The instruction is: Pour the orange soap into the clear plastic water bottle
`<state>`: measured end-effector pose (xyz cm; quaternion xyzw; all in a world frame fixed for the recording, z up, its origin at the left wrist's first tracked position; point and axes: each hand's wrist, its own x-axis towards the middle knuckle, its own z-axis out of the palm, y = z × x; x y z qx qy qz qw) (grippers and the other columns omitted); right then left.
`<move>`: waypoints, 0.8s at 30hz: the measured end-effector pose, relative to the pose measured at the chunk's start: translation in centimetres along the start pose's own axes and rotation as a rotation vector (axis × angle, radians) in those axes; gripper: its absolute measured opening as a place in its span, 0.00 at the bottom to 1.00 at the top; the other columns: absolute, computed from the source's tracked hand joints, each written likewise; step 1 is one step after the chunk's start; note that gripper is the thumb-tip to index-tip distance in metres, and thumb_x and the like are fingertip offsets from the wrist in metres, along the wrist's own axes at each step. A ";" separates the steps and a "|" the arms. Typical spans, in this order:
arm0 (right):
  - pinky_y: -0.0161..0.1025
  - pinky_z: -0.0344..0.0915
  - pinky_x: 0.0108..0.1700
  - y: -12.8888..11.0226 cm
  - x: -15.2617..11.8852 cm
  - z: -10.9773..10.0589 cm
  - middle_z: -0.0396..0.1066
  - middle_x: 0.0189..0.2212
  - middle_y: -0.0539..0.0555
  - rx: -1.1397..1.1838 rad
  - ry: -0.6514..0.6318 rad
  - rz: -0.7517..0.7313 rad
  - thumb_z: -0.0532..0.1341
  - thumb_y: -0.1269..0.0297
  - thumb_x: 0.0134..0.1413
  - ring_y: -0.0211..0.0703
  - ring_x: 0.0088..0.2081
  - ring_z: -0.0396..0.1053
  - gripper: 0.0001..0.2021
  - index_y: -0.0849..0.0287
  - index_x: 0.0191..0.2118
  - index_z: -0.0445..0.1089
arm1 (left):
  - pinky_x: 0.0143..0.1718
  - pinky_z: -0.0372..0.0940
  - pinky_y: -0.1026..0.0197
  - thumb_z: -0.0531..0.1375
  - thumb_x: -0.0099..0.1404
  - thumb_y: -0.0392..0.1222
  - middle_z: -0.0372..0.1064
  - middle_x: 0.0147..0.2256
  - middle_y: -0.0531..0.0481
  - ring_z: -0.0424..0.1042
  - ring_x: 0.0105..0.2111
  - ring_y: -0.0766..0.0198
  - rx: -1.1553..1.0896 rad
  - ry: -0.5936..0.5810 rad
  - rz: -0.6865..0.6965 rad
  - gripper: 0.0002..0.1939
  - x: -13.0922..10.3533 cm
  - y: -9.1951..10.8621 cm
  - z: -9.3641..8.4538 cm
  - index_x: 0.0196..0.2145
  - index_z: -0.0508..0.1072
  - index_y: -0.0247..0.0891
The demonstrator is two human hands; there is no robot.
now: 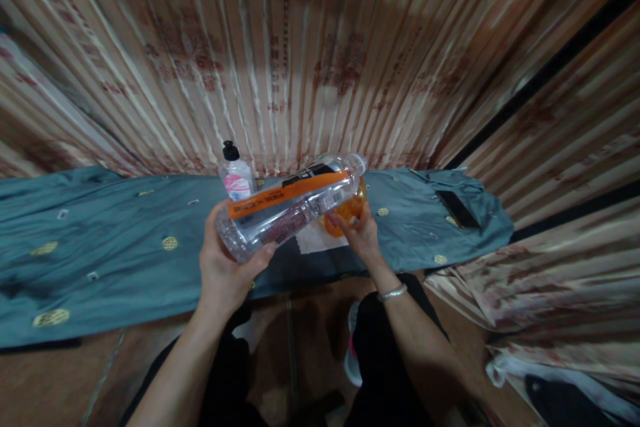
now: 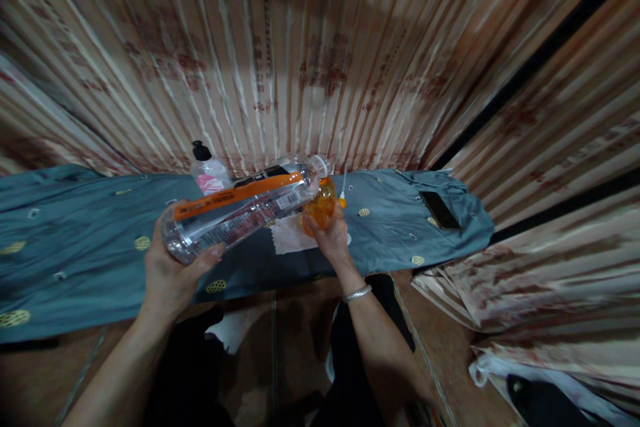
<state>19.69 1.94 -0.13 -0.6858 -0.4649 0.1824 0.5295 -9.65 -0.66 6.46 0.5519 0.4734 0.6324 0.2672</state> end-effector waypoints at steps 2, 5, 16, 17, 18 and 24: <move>0.61 0.83 0.53 0.0 0.0 0.0 0.87 0.50 0.63 0.003 0.004 0.003 0.81 0.36 0.47 0.68 0.51 0.86 0.41 0.55 0.61 0.76 | 0.67 0.80 0.34 0.83 0.48 0.66 0.82 0.59 0.37 0.85 0.58 0.38 0.009 0.004 0.003 0.52 0.0 -0.1 0.0 0.64 0.75 0.41; 0.62 0.83 0.53 -0.2 0.0 -0.1 0.87 0.50 0.62 0.001 0.005 0.017 0.82 0.35 0.45 0.68 0.51 0.85 0.41 0.53 0.59 0.76 | 0.67 0.80 0.36 0.82 0.49 0.64 0.82 0.59 0.36 0.86 0.58 0.39 0.023 0.001 0.005 0.51 0.0 0.1 0.0 0.65 0.75 0.40; 0.67 0.83 0.59 -0.6 0.0 -0.2 0.86 0.52 0.65 0.013 -0.009 0.031 0.81 0.40 0.47 0.72 0.56 0.85 0.40 0.56 0.60 0.76 | 0.68 0.80 0.32 0.83 0.46 0.63 0.83 0.59 0.34 0.86 0.58 0.35 -0.010 0.006 -0.036 0.53 0.1 0.7 0.1 0.64 0.75 0.39; 0.66 0.83 0.59 -0.4 0.0 -0.2 0.86 0.52 0.65 0.011 -0.007 0.028 0.81 0.39 0.46 0.72 0.56 0.85 0.40 0.55 0.60 0.76 | 0.69 0.79 0.32 0.83 0.46 0.63 0.83 0.59 0.34 0.85 0.59 0.35 -0.010 0.004 -0.040 0.53 0.1 0.7 0.1 0.64 0.75 0.39; 0.65 0.83 0.58 -0.3 0.0 -0.1 0.86 0.52 0.64 0.010 -0.004 0.025 0.81 0.39 0.46 0.71 0.56 0.85 0.39 0.55 0.59 0.76 | 0.69 0.79 0.32 0.83 0.47 0.63 0.83 0.60 0.34 0.85 0.60 0.35 -0.005 0.000 -0.044 0.52 0.0 0.7 0.1 0.64 0.75 0.40; 0.64 0.83 0.57 -0.1 0.0 0.1 0.86 0.53 0.65 0.018 0.005 0.001 0.81 0.40 0.47 0.71 0.54 0.85 0.39 0.55 0.60 0.76 | 0.70 0.78 0.31 0.82 0.48 0.64 0.83 0.60 0.34 0.84 0.61 0.34 0.007 0.002 -0.015 0.50 0.0 0.7 0.1 0.63 0.75 0.41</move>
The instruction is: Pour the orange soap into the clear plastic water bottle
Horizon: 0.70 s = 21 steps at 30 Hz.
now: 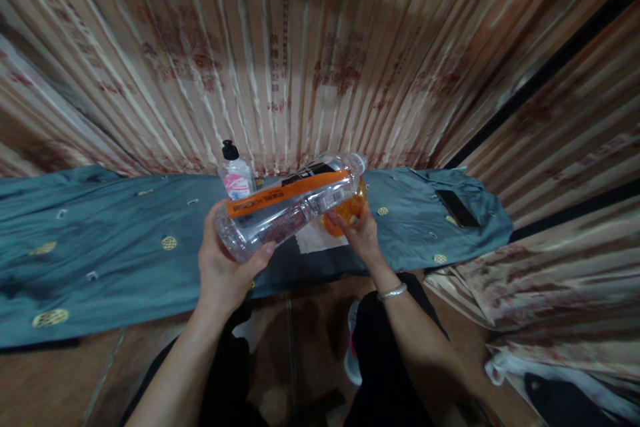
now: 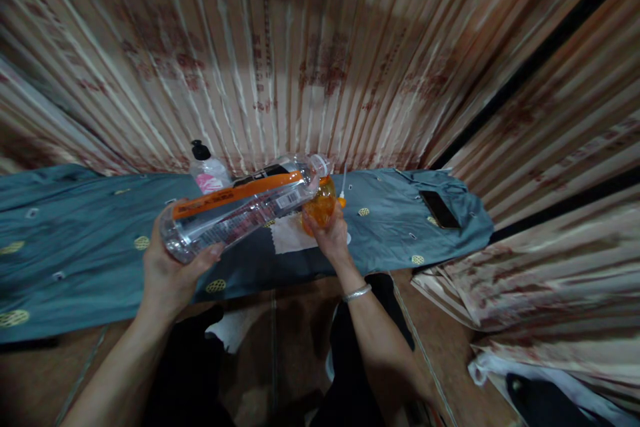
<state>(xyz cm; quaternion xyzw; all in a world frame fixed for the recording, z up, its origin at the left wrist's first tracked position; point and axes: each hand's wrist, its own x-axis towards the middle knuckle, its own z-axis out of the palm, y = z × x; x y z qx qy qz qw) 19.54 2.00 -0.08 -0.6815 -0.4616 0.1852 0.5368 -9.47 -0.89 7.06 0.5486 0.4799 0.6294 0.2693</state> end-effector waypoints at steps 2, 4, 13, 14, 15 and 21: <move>0.64 0.83 0.57 0.1 0.0 0.0 0.87 0.53 0.65 0.000 0.002 -0.011 0.81 0.40 0.48 0.71 0.55 0.85 0.38 0.55 0.60 0.76 | 0.69 0.79 0.32 0.82 0.49 0.63 0.83 0.60 0.34 0.85 0.60 0.34 0.001 0.002 0.006 0.50 -0.1 -0.1 0.0 0.64 0.75 0.41; 0.63 0.83 0.58 0.3 0.1 0.0 0.87 0.52 0.64 -0.013 0.005 -0.013 0.82 0.40 0.47 0.71 0.56 0.85 0.39 0.54 0.60 0.76 | 0.68 0.80 0.32 0.82 0.50 0.62 0.83 0.60 0.34 0.85 0.60 0.34 0.002 0.000 0.014 0.50 -0.1 -0.3 -0.1 0.65 0.75 0.40; 0.62 0.83 0.55 0.3 0.2 -0.2 0.87 0.51 0.63 -0.021 -0.008 -0.002 0.82 0.39 0.47 0.70 0.53 0.85 0.39 0.54 0.60 0.76 | 0.67 0.80 0.36 0.82 0.50 0.64 0.82 0.59 0.37 0.85 0.58 0.38 -0.001 0.003 0.045 0.49 0.0 -0.6 0.0 0.64 0.75 0.43; 0.62 0.83 0.55 0.3 0.2 -0.2 0.87 0.51 0.63 -0.017 -0.006 -0.006 0.82 0.39 0.47 0.70 0.53 0.85 0.39 0.54 0.60 0.76 | 0.66 0.81 0.36 0.82 0.50 0.64 0.82 0.59 0.38 0.85 0.58 0.38 -0.001 0.005 0.047 0.49 0.1 -0.6 0.0 0.64 0.75 0.43; 0.62 0.83 0.55 0.2 0.2 -0.1 0.87 0.51 0.63 -0.012 -0.005 -0.011 0.82 0.39 0.47 0.70 0.53 0.85 0.39 0.54 0.60 0.76 | 0.66 0.81 0.36 0.82 0.50 0.64 0.82 0.59 0.38 0.85 0.58 0.38 -0.001 0.005 0.049 0.49 0.1 -0.6 0.0 0.64 0.75 0.43; 0.63 0.84 0.55 0.0 0.1 -0.1 0.87 0.50 0.63 0.016 -0.005 -0.026 0.81 0.38 0.47 0.68 0.52 0.86 0.38 0.54 0.58 0.77 | 0.68 0.80 0.36 0.81 0.50 0.61 0.83 0.60 0.38 0.85 0.59 0.37 0.021 0.004 0.037 0.48 -0.1 -0.5 0.0 0.65 0.75 0.44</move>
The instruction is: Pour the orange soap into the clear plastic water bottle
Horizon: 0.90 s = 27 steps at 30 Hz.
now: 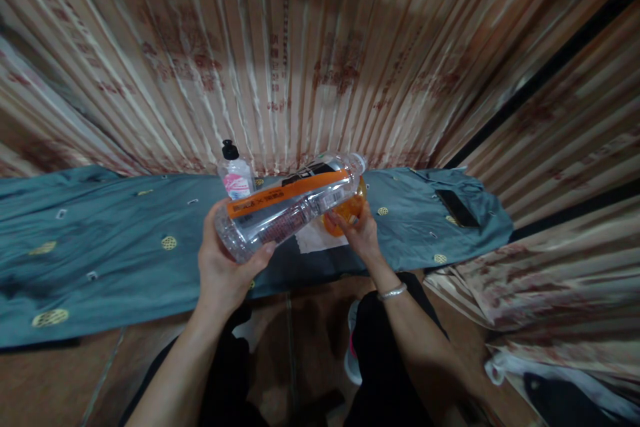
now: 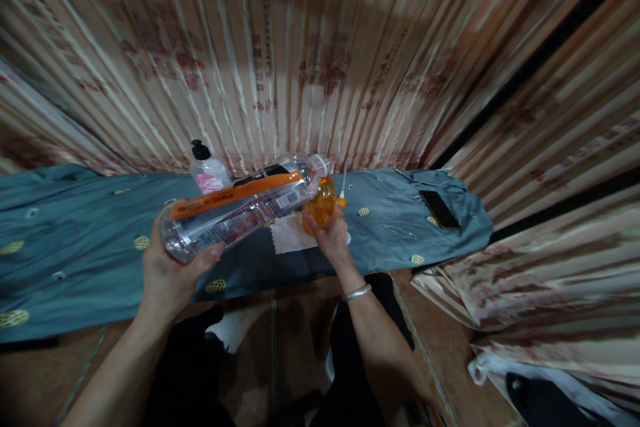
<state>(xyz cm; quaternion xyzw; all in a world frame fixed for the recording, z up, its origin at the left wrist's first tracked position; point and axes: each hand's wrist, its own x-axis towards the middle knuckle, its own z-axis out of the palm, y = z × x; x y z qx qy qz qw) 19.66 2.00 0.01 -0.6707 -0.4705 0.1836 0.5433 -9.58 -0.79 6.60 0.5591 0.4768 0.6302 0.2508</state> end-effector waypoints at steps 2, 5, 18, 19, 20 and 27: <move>0.64 0.84 0.55 -0.1 0.0 0.0 0.87 0.51 0.64 -0.013 0.008 0.011 0.80 0.38 0.47 0.69 0.52 0.86 0.38 0.55 0.58 0.76 | 0.67 0.81 0.36 0.81 0.50 0.61 0.83 0.59 0.38 0.85 0.59 0.37 0.007 0.002 0.000 0.48 0.0 0.1 0.0 0.65 0.75 0.44; 0.66 0.84 0.56 -0.1 0.0 -0.1 0.86 0.51 0.65 -0.053 0.005 0.022 0.80 0.38 0.47 0.70 0.54 0.85 0.38 0.55 0.58 0.75 | 0.65 0.82 0.35 0.81 0.50 0.61 0.83 0.59 0.37 0.86 0.57 0.37 0.000 0.006 0.007 0.48 -0.1 0.1 0.0 0.64 0.76 0.43; 0.61 0.84 0.55 0.4 0.1 0.0 0.87 0.50 0.62 -0.066 0.012 0.001 0.82 0.41 0.47 0.68 0.52 0.86 0.37 0.54 0.58 0.75 | 0.62 0.83 0.33 0.82 0.51 0.63 0.84 0.58 0.36 0.87 0.56 0.37 0.002 0.021 0.043 0.50 0.0 -0.4 0.0 0.65 0.75 0.40; 0.61 0.84 0.55 0.4 0.1 -0.1 0.87 0.49 0.62 -0.065 0.013 -0.004 0.82 0.40 0.47 0.68 0.52 0.85 0.37 0.53 0.58 0.75 | 0.63 0.83 0.32 0.82 0.51 0.64 0.83 0.58 0.36 0.87 0.57 0.37 0.001 0.021 0.042 0.50 0.0 -0.4 0.0 0.65 0.75 0.40; 0.60 0.83 0.54 0.5 0.1 -0.1 0.87 0.50 0.62 -0.063 0.014 -0.009 0.82 0.39 0.47 0.67 0.52 0.85 0.38 0.53 0.59 0.75 | 0.63 0.83 0.32 0.82 0.51 0.64 0.83 0.58 0.36 0.87 0.57 0.37 -0.001 0.019 0.046 0.50 0.0 -0.4 0.0 0.65 0.75 0.41; 0.61 0.83 0.55 0.5 0.1 0.0 0.87 0.52 0.63 -0.036 0.009 -0.016 0.80 0.35 0.48 0.68 0.54 0.85 0.39 0.53 0.60 0.76 | 0.64 0.83 0.35 0.81 0.53 0.68 0.82 0.59 0.36 0.86 0.58 0.38 0.012 0.005 0.054 0.51 -0.1 -0.3 0.1 0.66 0.74 0.42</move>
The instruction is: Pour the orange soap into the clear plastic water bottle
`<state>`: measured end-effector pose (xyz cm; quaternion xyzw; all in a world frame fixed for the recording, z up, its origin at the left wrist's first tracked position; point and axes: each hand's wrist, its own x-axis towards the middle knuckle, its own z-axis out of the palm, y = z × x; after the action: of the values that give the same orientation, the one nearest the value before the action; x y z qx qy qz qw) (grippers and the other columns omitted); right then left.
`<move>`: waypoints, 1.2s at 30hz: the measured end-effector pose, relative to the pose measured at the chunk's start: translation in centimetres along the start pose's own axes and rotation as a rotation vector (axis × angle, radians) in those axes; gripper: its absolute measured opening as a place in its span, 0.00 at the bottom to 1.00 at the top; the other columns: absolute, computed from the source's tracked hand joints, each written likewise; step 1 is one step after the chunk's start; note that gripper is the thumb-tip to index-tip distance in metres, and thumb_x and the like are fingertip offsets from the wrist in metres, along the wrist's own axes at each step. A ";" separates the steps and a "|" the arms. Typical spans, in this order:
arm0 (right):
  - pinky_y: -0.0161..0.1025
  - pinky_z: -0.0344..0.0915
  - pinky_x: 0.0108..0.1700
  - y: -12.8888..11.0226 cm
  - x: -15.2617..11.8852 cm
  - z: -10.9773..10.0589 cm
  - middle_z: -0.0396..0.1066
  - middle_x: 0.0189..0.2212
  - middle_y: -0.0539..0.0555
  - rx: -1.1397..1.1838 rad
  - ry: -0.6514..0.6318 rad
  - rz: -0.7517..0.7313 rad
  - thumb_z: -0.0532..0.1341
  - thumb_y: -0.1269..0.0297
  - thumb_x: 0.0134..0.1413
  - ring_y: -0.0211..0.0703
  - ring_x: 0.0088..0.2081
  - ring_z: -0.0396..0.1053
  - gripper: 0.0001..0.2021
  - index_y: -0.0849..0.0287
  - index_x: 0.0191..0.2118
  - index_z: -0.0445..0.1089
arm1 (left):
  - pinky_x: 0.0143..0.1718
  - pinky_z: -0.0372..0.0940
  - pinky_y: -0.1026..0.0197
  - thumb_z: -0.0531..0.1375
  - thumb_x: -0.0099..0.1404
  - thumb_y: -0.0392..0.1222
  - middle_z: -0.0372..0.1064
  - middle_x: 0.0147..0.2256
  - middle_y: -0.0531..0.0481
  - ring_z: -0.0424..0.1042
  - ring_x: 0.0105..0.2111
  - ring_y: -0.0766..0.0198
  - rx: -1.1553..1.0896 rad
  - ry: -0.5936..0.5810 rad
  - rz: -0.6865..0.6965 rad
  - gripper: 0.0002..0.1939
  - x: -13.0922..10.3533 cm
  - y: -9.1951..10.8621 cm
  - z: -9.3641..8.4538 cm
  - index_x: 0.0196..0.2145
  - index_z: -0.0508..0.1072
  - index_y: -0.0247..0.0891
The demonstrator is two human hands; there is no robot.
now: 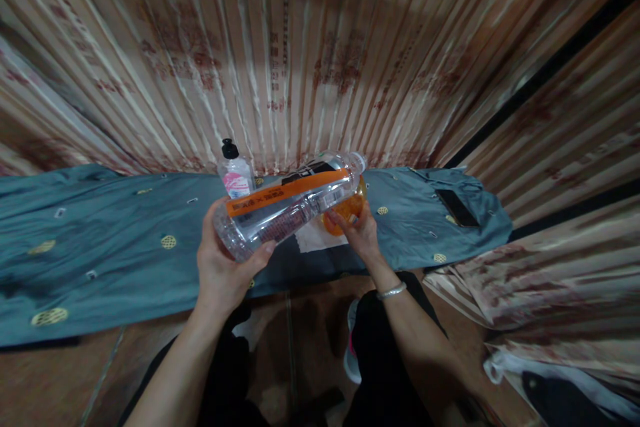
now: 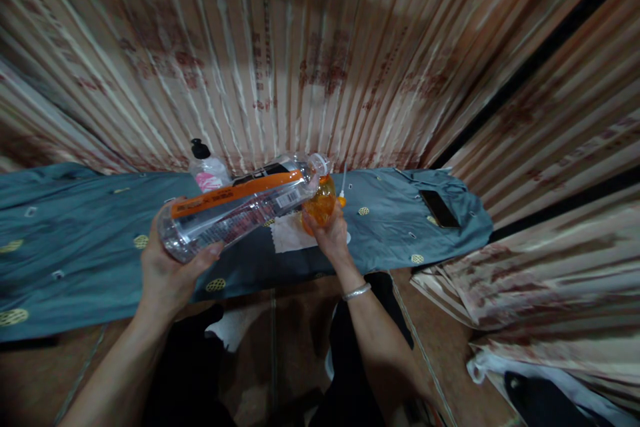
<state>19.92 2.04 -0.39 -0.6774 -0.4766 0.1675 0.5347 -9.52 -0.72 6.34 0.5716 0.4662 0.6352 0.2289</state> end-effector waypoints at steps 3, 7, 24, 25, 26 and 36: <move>0.59 0.82 0.55 -0.1 0.0 0.0 0.87 0.52 0.62 0.012 -0.002 -0.006 0.79 0.34 0.48 0.66 0.53 0.85 0.41 0.53 0.61 0.76 | 0.66 0.81 0.35 0.81 0.55 0.65 0.82 0.60 0.36 0.85 0.60 0.37 -0.012 -0.010 -0.006 0.49 -0.1 0.2 -0.1 0.67 0.74 0.42; 0.62 0.82 0.56 -0.5 0.0 0.0 0.86 0.51 0.65 0.017 -0.017 0.017 0.78 0.35 0.47 0.69 0.53 0.85 0.41 0.55 0.60 0.75 | 0.66 0.82 0.34 0.81 0.54 0.63 0.82 0.60 0.37 0.86 0.59 0.36 -0.030 -0.015 -0.015 0.47 0.0 0.3 -0.1 0.66 0.75 0.44; 0.65 0.83 0.56 -0.1 0.0 -0.2 0.87 0.52 0.63 -0.004 -0.018 0.027 0.80 0.35 0.48 0.70 0.54 0.85 0.41 0.52 0.60 0.74 | 0.66 0.82 0.32 0.82 0.52 0.63 0.83 0.60 0.36 0.86 0.59 0.35 -0.035 -0.004 -0.045 0.48 0.0 0.5 0.0 0.65 0.75 0.44; 0.65 0.82 0.56 -0.2 0.0 -0.2 0.86 0.52 0.63 -0.011 -0.023 0.035 0.80 0.35 0.48 0.71 0.55 0.85 0.41 0.53 0.61 0.74 | 0.66 0.82 0.32 0.82 0.53 0.63 0.83 0.60 0.36 0.86 0.59 0.35 -0.033 -0.004 -0.046 0.48 0.0 0.6 0.0 0.65 0.75 0.44; 0.66 0.82 0.57 -0.2 0.0 -0.2 0.86 0.52 0.64 -0.020 -0.027 0.044 0.80 0.35 0.48 0.72 0.56 0.85 0.42 0.53 0.61 0.73 | 0.66 0.81 0.32 0.82 0.53 0.64 0.83 0.60 0.36 0.85 0.59 0.36 -0.032 -0.003 -0.046 0.48 0.0 0.6 0.0 0.65 0.75 0.45; 0.67 0.82 0.64 -0.8 -0.3 -0.3 0.85 0.58 0.67 0.031 -0.024 0.043 0.82 0.40 0.48 0.71 0.60 0.85 0.44 0.56 0.65 0.73 | 0.68 0.81 0.34 0.82 0.52 0.66 0.83 0.60 0.37 0.86 0.60 0.36 -0.043 -0.013 -0.074 0.50 0.0 0.4 -0.2 0.66 0.75 0.44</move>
<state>19.60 1.63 0.34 -0.6772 -0.4657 0.1945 0.5355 -9.65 -1.01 6.66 0.5531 0.4717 0.6326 0.2673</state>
